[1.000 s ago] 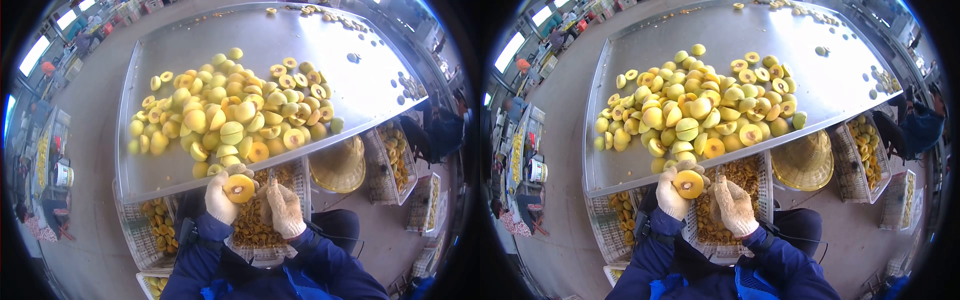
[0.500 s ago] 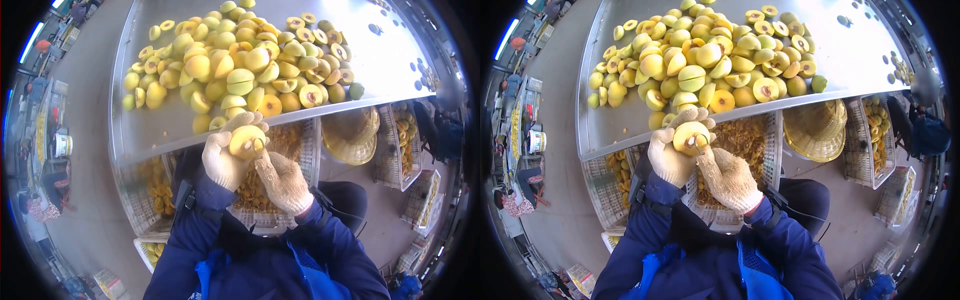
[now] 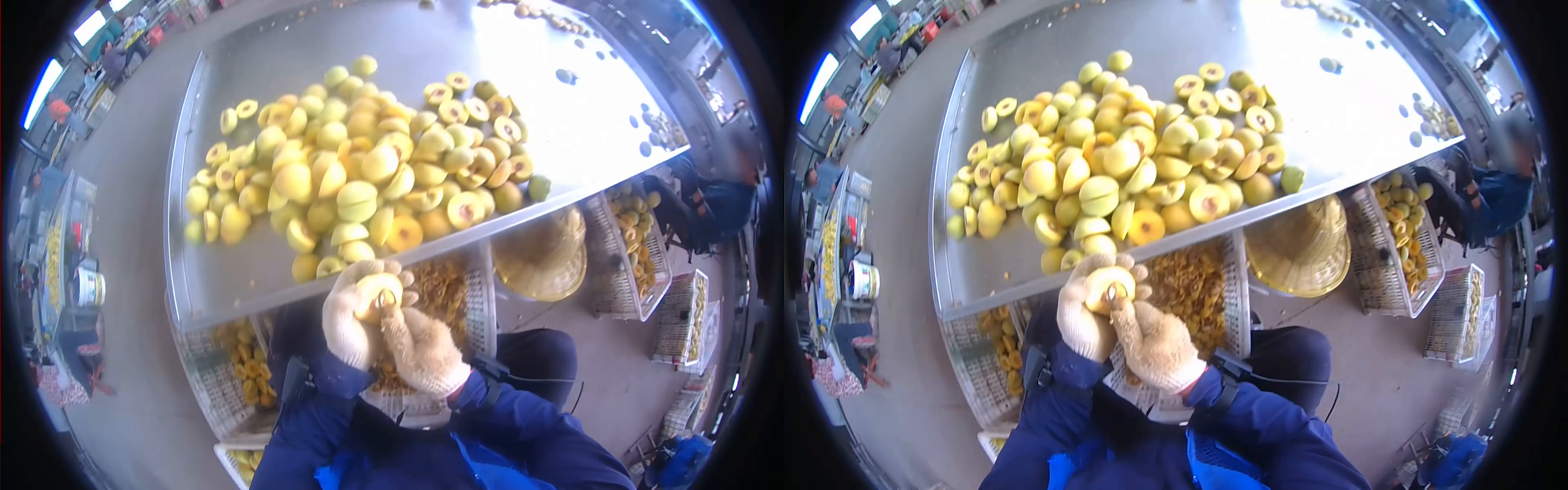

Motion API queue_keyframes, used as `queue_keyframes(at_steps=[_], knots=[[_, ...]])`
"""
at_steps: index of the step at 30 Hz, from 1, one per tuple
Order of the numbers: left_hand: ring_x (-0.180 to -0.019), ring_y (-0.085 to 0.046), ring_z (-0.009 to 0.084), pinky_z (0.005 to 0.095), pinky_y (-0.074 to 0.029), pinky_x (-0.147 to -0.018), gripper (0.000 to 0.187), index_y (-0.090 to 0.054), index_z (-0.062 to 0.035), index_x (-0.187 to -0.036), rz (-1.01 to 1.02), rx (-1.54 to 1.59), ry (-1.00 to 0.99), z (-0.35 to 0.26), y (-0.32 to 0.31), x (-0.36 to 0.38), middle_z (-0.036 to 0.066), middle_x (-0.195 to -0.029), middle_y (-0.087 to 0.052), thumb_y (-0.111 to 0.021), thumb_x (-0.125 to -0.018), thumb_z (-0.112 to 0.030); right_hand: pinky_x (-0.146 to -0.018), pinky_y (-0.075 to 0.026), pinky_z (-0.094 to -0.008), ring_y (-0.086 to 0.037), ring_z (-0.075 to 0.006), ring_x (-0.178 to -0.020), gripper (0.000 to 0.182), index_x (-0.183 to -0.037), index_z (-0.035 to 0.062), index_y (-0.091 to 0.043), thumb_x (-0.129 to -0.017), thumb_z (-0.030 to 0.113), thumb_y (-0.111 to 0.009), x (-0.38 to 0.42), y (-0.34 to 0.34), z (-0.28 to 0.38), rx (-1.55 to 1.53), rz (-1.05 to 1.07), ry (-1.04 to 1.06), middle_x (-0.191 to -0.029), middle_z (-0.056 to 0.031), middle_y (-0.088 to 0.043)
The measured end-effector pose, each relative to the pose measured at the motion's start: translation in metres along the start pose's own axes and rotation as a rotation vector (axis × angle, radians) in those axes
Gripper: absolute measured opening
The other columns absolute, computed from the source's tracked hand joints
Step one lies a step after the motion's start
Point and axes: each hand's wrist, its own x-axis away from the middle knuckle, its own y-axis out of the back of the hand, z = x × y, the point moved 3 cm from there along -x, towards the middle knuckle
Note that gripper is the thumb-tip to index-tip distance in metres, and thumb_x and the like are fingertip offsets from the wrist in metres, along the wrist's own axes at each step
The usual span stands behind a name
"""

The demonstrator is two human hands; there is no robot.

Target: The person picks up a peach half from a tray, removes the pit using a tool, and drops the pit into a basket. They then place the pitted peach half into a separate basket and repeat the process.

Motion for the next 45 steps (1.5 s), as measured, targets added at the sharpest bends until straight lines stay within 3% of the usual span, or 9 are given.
queue_keyframes(at_steps=[13,23,25,28,31,37,40,45], knots=[[-0.118,-0.069,0.0442,0.0592,-0.064,-0.094,0.051,-0.066,-0.0003,-0.129,0.044,0.096,-0.064,-0.001,-0.002,0.005,0.022,-0.122,-0.071,-0.065,-0.09,-0.033,-0.071,-0.055,-0.0486,-0.071,-0.0466,-0.082,0.039,-0.107,0.0022,-0.072,-0.113,0.038,-0.059,0.003,-0.001,0.005,-0.128,0.097,-0.104,-0.087,-0.0241,-0.072],[-0.12,-0.068,0.0434,0.0592,-0.065,-0.092,0.053,-0.068,0.0001,-0.129,0.063,0.071,-0.078,0.003,0.002,0.004,0.021,-0.123,-0.07,-0.067,-0.091,-0.037,-0.069,-0.054,-0.0492,-0.071,-0.0473,-0.082,0.037,-0.106,0.0028,-0.072,-0.113,0.037,-0.059,0.002,-0.001,-0.003,-0.07,0.075,-0.014,-0.085,-0.0253,-0.07],[-0.118,-0.069,0.0422,0.0575,-0.065,-0.09,0.049,-0.068,0.001,-0.127,0.035,0.046,-0.072,0.002,0.001,0.004,0.022,-0.122,-0.07,-0.066,-0.092,-0.033,-0.069,-0.055,-0.049,-0.071,-0.0468,-0.084,0.038,-0.107,0.0025,-0.073,-0.113,0.037,-0.058,0.001,0.0,-0.001,-0.059,0.073,0.039,-0.085,-0.0251,-0.07],[-0.113,-0.072,0.0399,0.0539,-0.066,-0.088,0.042,-0.068,0.0028,-0.124,-0.026,-0.06,-0.082,-0.001,-0.005,0.007,0.022,-0.119,-0.071,-0.065,-0.094,-0.026,-0.071,-0.055,-0.0485,-0.072,-0.0451,-0.085,0.039,-0.109,0.0014,-0.074,-0.114,0.037,-0.057,0.002,-0.001,-0.003,-0.083,0.098,-0.101,-0.086,-0.0251,-0.071],[-0.107,-0.074,0.0376,0.0504,-0.067,-0.086,0.036,-0.067,0.0051,-0.122,-0.072,-0.145,-0.114,-0.003,-0.013,0.012,0.023,-0.118,-0.071,-0.063,-0.096,-0.02,-0.074,-0.055,-0.048,-0.073,-0.0431,-0.086,0.042,-0.11,0.0003,-0.073,-0.115,0.037,-0.055,0.004,-0.001,-0.002,-0.102,0.109,-0.094,-0.088,-0.0258,-0.072],[-0.103,-0.076,0.0354,0.0474,-0.067,-0.086,0.037,-0.067,0.0078,-0.12,-0.098,-0.259,-0.138,-0.004,-0.016,0.015,0.023,-0.119,-0.072,-0.06,-0.097,-0.019,-0.075,-0.056,-0.0461,-0.071,-0.0352,-0.079,0.048,-0.107,-0.0017,-0.073,-0.116,0.041,-0.052,0.007,-0.003,0.001,-0.134,0.133,-0.089,-0.084,-0.0219,-0.072],[-0.101,-0.076,0.0347,0.0456,-0.067,-0.086,0.038,-0.068,0.0087,-0.119,-0.081,-0.324,-0.12,-0.006,-0.014,0.015,0.024,-0.116,-0.073,-0.057,-0.098,-0.021,-0.069,-0.054,-0.0408,-0.069,-0.0259,-0.073,0.053,-0.103,-0.0013,-0.072,-0.116,0.045,-0.049,0.007,0.002,0.01,-0.14,0.237,-0.212,-0.078,-0.0149,-0.07],[-0.093,-0.075,0.0363,0.0455,-0.065,-0.082,0.043,-0.07,0.0083,-0.111,-0.021,-0.335,-0.016,-0.009,-0.008,0.011,0.025,-0.107,-0.074,-0.057,-0.1,-0.031,-0.048,-0.04,-0.0312,-0.053,-0.0135,-0.049,0.061,-0.09,0.0033,-0.069,-0.116,0.053,-0.045,0.003,0.006,0.005,-0.385,0.445,-0.41,-0.061,-0.0029,-0.057]])
